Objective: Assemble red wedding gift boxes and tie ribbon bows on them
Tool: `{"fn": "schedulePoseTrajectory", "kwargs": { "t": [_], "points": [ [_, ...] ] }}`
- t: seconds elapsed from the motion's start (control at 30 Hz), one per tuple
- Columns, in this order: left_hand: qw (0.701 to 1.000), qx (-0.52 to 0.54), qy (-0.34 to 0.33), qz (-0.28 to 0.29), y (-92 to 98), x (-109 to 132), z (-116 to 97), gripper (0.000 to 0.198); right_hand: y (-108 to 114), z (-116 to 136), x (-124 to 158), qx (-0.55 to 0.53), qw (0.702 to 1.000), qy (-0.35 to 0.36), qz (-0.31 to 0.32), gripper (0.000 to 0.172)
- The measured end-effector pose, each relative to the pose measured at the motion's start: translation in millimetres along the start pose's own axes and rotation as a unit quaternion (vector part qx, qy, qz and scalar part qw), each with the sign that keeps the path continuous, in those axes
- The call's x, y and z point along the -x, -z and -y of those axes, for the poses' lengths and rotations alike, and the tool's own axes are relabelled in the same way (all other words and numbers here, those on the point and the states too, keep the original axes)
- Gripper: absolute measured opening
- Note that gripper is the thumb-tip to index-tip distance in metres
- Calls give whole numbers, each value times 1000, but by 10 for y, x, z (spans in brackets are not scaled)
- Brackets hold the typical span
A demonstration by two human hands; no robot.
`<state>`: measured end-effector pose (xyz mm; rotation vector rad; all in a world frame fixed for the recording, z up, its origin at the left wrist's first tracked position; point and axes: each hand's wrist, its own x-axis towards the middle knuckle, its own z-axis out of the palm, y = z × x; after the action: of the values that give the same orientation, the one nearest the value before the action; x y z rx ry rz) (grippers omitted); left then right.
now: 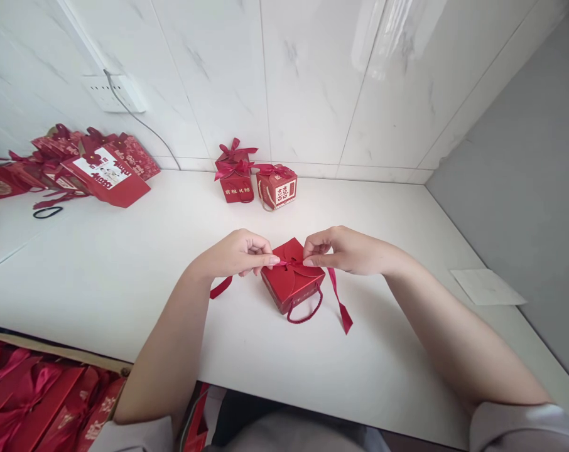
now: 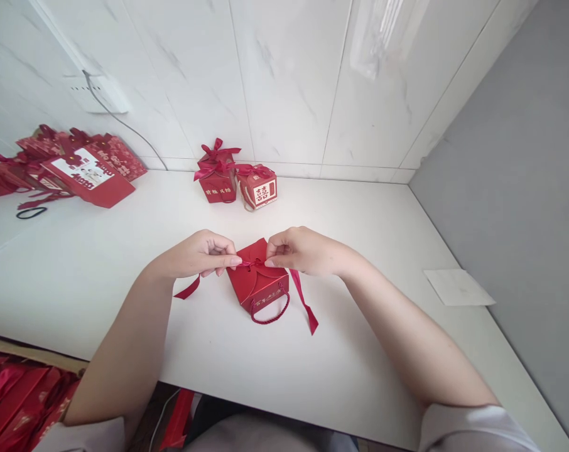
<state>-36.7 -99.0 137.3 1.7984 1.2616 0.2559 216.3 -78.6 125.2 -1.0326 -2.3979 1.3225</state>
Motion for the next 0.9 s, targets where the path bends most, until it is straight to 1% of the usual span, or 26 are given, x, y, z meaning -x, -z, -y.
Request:
{"fn": "schedulePoseTrajectory", "kwargs": {
  "t": [0.13, 0.3, 0.37, 0.43, 0.53, 0.6, 0.63, 0.67, 0.73, 0.77, 0.8, 0.83, 0.9],
  "points": [
    [1000, 19, -14, -6, 32, -21, 32, 27, 41, -38, -19, -71, 997, -3, 7, 19],
    [999, 36, -13, 24, 45, -36, 74, 28, 111, -141, -41, -97, 994, -36, 31, 25],
    [997, 49, -3, 54, 73, -20, 100, 28, 158, -200, -45, -88, 994, -53, 47, 28],
    [993, 59, 13, 96, 119, 3, 132, 27, 208, -259, -43, -77, 993, -67, 60, 30],
    [985, 65, 11, 157, 193, 27, 189, 23, 255, -325, -42, -71, 991, -75, 82, 26],
    [981, 69, -15, 178, 228, 26, 225, 20, 260, -346, -50, -66, 991, -75, 90, 23],
    [981, 71, -34, 176, 236, 20, 239, 19, 257, -350, -56, -63, 991, -73, 93, 21],
    [983, 69, -58, 162, 237, 11, 250, 19, 252, -350, -62, -62, 991, -72, 96, 21],
    [985, 60, -125, 99, 219, -16, 258, 16, 241, -345, -73, -65, 990, -70, 103, 20],
    [983, 58, -160, 67, 199, -35, 257, 15, 236, -342, -78, -66, 990, -69, 107, 21],
    [978, 60, -195, 48, 175, -57, 254, 14, 232, -340, -82, -67, 989, -70, 110, 21],
    [971, 69, -226, 44, 147, -81, 250, 11, 229, -341, -87, -66, 989, -71, 112, 21],
    [956, 90, -270, 72, 92, -132, 246, 8, 227, -354, -96, -62, 989, -73, 112, 22]
  ]
}}
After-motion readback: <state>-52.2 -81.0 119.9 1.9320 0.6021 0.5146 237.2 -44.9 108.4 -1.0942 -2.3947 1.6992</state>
